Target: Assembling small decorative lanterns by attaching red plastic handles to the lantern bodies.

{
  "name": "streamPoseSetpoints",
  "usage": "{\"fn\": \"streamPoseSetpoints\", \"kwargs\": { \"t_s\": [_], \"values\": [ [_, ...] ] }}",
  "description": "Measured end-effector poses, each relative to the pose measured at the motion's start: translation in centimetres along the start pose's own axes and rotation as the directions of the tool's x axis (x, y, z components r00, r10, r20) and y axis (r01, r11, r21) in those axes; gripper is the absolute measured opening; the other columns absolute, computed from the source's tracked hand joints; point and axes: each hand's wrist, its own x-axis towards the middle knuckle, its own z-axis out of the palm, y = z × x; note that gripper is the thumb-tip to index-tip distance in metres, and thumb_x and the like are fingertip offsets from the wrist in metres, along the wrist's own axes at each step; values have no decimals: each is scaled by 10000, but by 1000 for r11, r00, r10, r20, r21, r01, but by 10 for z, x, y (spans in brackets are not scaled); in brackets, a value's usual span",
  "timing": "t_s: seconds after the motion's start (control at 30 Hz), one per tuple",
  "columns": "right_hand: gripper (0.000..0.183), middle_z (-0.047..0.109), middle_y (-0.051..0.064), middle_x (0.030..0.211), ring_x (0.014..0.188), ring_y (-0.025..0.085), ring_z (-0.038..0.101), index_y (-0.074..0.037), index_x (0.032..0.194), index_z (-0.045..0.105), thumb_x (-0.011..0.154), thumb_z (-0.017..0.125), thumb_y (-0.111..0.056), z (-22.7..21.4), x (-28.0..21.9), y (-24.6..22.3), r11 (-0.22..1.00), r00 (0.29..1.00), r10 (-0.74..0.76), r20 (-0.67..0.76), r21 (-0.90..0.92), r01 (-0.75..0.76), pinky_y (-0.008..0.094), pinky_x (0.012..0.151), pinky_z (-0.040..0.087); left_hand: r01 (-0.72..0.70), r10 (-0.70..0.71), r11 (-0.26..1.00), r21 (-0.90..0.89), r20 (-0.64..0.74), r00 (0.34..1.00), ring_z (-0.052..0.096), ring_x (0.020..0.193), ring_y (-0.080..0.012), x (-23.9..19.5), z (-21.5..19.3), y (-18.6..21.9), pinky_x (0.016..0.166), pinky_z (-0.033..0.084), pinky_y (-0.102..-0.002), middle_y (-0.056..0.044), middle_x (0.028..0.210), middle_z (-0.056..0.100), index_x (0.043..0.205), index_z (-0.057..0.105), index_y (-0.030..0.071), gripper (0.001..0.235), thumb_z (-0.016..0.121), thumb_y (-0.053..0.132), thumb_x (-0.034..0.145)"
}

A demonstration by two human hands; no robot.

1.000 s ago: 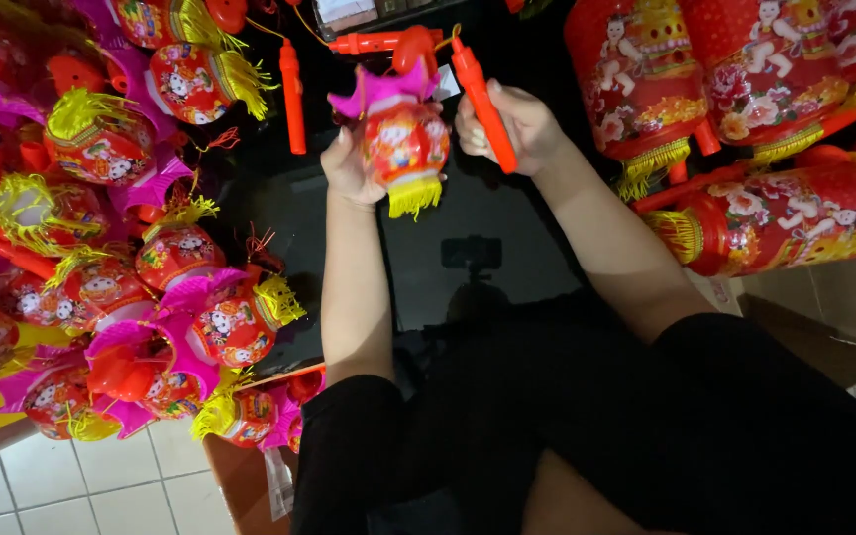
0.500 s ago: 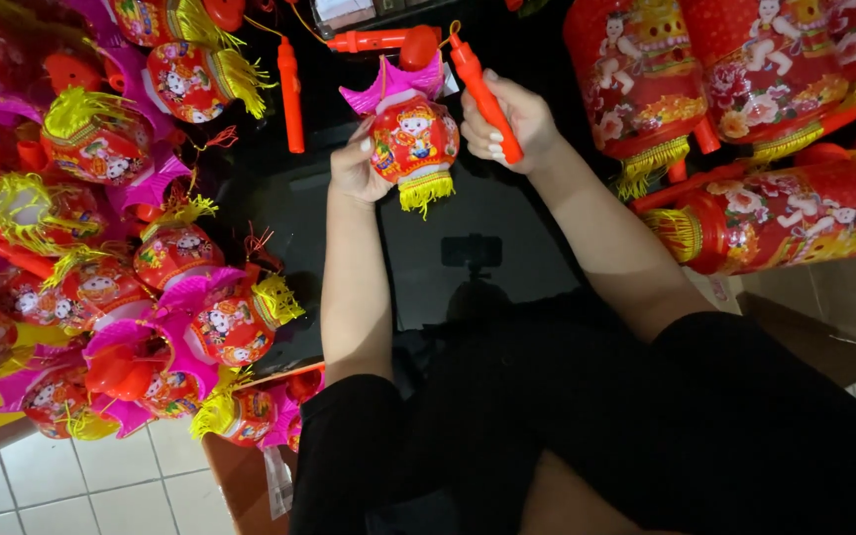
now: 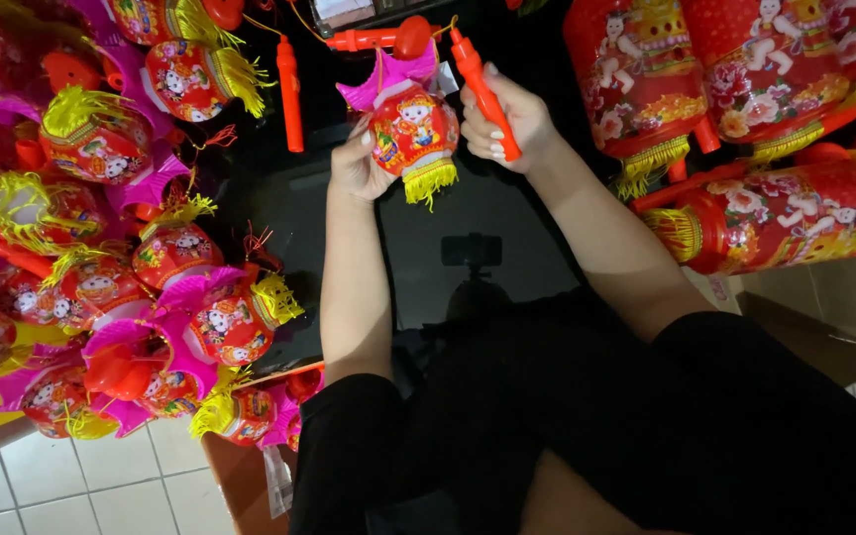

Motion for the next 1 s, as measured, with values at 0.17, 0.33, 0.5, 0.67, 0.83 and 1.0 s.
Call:
{"fn": "streamPoseSetpoints", "kwargs": {
  "t_s": [0.17,0.33,0.5,0.67,0.83,1.0],
  "values": [
    [371,477,11,598,436,126,439,-75,1018,615,1093,402,-369,-1,-1,-1,1000,995,1,96,12,-2,250,406,328,-18,18,1000,-8,5,1000,630,1318,-319,0,-5,1,1112,567,-446,-198,1379,642,1464,470,6,668,813,133,906],
    [228,641,82,880,683,141,604,-22,1095,627,1031,596,-239,-7,-3,6,984,996,-69,-60,-169,58,240,531,396,-54,55,998,42,-37,998,644,1298,-344,-3,-22,0,1119,562,-476,-237,1394,635,1467,462,-39,698,820,92,883],
    [216,695,51,1127,1024,155,648,-59,1203,657,1009,643,-153,-9,0,13,899,956,-229,-184,-418,134,300,878,529,-112,128,971,210,-63,990,649,1270,-304,3,-4,4,1109,566,-455,-181,1351,658,1427,518,6,638,832,119,883],
    [152,510,8,910,735,112,423,-66,1168,730,1072,754,-182,6,-11,-4,150,839,-507,198,-938,312,281,664,302,-190,244,875,446,-68,967,684,1213,-288,3,42,4,1105,559,-452,-161,1301,695,1387,544,-8,604,812,53,849],
    [107,540,69,940,802,197,500,-20,1075,741,1024,803,-91,58,-49,-15,-114,722,-603,341,-932,345,314,694,380,-122,383,205,971,35,923,623,1062,-194,-9,133,-1,981,509,-312,-27,1142,604,1085,612,105,492,948,198,739],
    [129,641,202,1009,852,305,629,112,1050,702,932,748,95,77,-111,0,-256,667,-579,470,-881,398,380,707,563,-148,384,35,988,124,915,540,1344,-263,-44,184,-43,1188,442,-411,-115,1433,525,1465,411,64,935,978,297,758]
  ]
}}
